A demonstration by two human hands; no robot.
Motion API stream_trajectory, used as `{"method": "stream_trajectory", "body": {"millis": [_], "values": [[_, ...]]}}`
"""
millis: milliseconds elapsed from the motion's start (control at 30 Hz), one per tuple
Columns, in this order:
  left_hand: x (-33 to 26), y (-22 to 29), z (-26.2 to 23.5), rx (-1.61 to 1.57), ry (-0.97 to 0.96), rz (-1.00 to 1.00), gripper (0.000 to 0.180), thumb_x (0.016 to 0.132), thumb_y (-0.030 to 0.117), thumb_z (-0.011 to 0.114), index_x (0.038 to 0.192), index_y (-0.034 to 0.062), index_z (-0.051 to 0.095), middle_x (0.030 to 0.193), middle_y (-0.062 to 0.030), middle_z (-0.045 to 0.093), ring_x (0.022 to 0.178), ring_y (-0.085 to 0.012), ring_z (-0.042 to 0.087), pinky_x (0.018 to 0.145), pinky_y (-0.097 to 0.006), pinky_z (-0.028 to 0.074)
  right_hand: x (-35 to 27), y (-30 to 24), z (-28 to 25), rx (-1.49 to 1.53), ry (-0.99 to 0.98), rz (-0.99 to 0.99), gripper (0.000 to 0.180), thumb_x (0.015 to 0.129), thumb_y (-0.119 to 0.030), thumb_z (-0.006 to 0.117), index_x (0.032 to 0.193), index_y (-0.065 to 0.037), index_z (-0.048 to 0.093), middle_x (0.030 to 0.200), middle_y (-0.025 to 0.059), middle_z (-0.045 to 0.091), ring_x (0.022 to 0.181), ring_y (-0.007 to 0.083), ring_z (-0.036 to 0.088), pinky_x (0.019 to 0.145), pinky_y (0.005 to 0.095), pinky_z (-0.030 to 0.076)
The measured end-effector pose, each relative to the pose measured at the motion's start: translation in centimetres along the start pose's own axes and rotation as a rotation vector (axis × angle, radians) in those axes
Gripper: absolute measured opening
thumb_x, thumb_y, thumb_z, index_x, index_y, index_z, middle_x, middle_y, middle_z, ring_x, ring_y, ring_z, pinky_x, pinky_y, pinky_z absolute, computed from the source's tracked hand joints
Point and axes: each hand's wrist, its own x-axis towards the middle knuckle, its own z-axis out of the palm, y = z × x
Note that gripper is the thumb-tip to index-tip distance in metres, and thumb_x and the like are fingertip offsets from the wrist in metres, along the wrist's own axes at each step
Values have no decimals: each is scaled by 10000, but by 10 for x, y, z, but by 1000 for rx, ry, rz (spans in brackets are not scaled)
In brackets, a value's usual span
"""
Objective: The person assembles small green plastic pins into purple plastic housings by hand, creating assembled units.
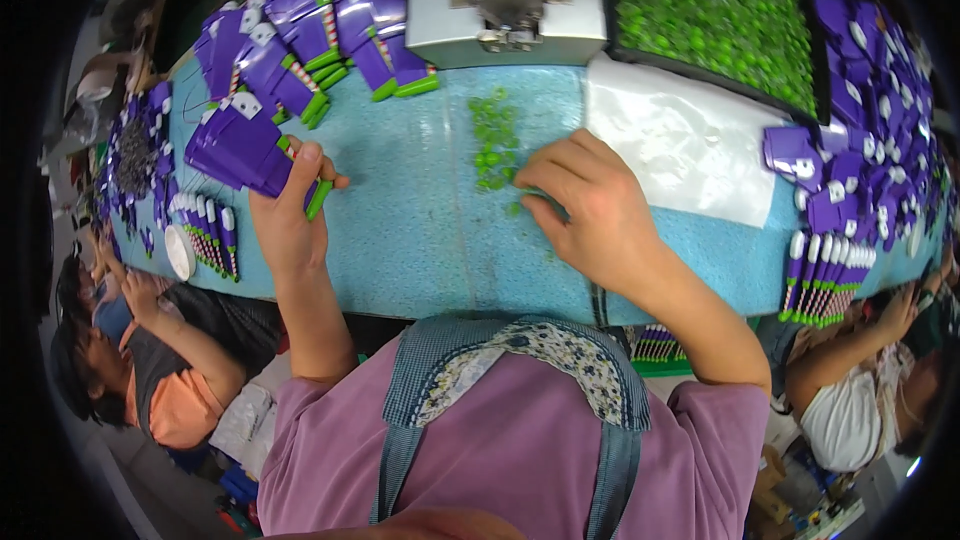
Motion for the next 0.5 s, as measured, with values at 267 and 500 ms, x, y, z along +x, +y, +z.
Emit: {"method": "stream_trajectory", "body": {"millis": [267,500], "values": [[48,3,-15,919,382,156,340,720,271,810,807,21,598,677,-45,621,577,-145,581,577,-312,491,-7,-3,1,41,116,144,188,773,64,638,948,-4,649,897,115,589,756,238,617,605,296,489],[65,-10,-10,367,233,136,235,717,81,792,834,34,595,731,-48,631,657,-151,634,564,-268,484,-19,-4,-15,308,171,189,208,786,84,626,977,6,646,952,103,607,813,189,636,680,290,531]]}}
